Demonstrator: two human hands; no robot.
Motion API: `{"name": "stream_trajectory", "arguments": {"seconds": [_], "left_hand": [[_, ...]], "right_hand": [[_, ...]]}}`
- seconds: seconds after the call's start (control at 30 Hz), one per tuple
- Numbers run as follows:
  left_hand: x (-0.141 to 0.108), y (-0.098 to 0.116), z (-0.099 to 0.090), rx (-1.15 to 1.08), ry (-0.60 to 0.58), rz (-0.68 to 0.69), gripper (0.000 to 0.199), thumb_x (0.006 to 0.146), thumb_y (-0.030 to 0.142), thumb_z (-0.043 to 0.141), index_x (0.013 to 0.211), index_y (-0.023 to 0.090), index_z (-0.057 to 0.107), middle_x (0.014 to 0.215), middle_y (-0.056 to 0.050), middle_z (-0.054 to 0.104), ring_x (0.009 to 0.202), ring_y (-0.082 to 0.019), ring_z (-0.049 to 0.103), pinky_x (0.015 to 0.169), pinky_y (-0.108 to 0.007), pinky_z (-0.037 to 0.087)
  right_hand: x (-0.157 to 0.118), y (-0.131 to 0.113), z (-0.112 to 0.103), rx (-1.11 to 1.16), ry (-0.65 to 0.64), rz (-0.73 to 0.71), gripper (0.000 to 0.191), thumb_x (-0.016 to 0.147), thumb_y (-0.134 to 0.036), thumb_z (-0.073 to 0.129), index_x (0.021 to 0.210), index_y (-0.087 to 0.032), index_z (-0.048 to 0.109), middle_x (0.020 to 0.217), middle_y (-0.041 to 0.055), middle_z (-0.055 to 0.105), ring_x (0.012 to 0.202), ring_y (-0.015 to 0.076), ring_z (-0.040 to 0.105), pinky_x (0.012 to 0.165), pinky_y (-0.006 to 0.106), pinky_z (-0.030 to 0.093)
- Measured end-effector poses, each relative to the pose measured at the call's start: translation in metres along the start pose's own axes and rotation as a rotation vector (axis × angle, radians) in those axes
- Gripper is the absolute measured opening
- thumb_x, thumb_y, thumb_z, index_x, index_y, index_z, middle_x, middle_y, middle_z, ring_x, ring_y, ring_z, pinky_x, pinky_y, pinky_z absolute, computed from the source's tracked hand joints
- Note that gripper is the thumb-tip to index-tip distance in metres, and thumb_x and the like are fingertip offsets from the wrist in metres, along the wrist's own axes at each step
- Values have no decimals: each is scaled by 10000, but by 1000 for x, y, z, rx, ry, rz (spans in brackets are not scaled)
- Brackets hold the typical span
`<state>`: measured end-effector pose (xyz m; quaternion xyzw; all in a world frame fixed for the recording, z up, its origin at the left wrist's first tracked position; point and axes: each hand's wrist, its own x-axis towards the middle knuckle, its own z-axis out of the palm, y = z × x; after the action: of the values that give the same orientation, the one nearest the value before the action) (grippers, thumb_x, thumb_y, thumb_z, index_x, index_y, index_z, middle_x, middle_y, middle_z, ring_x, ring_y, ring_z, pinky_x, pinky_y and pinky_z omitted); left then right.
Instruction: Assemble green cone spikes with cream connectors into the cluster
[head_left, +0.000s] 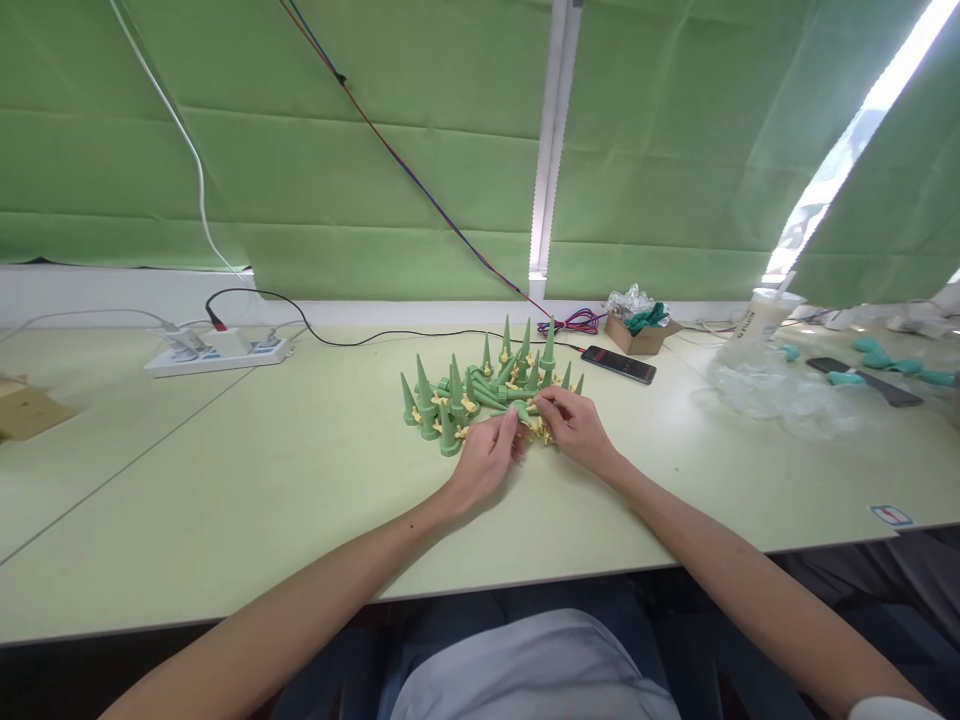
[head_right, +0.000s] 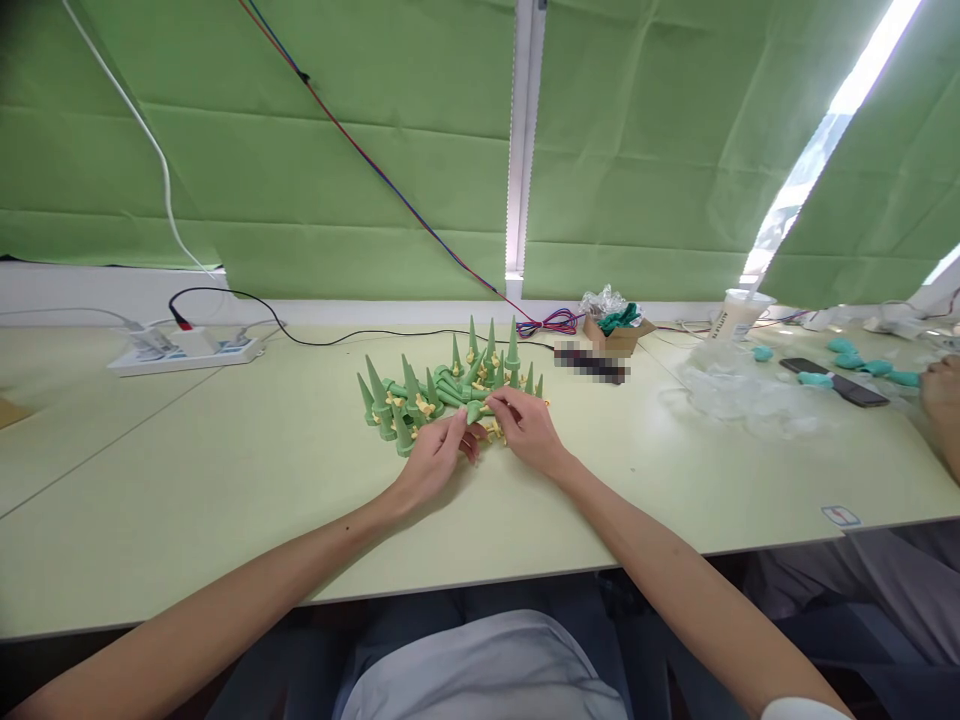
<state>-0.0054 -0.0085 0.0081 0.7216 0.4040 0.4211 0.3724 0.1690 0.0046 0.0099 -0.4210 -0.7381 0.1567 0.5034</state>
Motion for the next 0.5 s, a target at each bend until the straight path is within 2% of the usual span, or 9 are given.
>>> {"name": "stream_trajectory", "arguments": {"seconds": [0.17,0.5], "left_hand": [[0,0,-1,0,-7,-2,570,992,552,334,660,166,590,651,-35,660,635,-179,627,699,-307,468],[0,1,-2,12,-30,-7,537,986,541,354,713,166,625,672,-40,676,633,-189,642,685,-305,495]], "right_hand": [[0,0,0,24,-26,8,279,984,-382,461,809,-191,567,650,-8,526,552,116,442,547,246,364],[0,2,1,22,-44,43,319,988,-435,438,800,-199,539,615,-20,497,517,115,420,530,250,354]]}}
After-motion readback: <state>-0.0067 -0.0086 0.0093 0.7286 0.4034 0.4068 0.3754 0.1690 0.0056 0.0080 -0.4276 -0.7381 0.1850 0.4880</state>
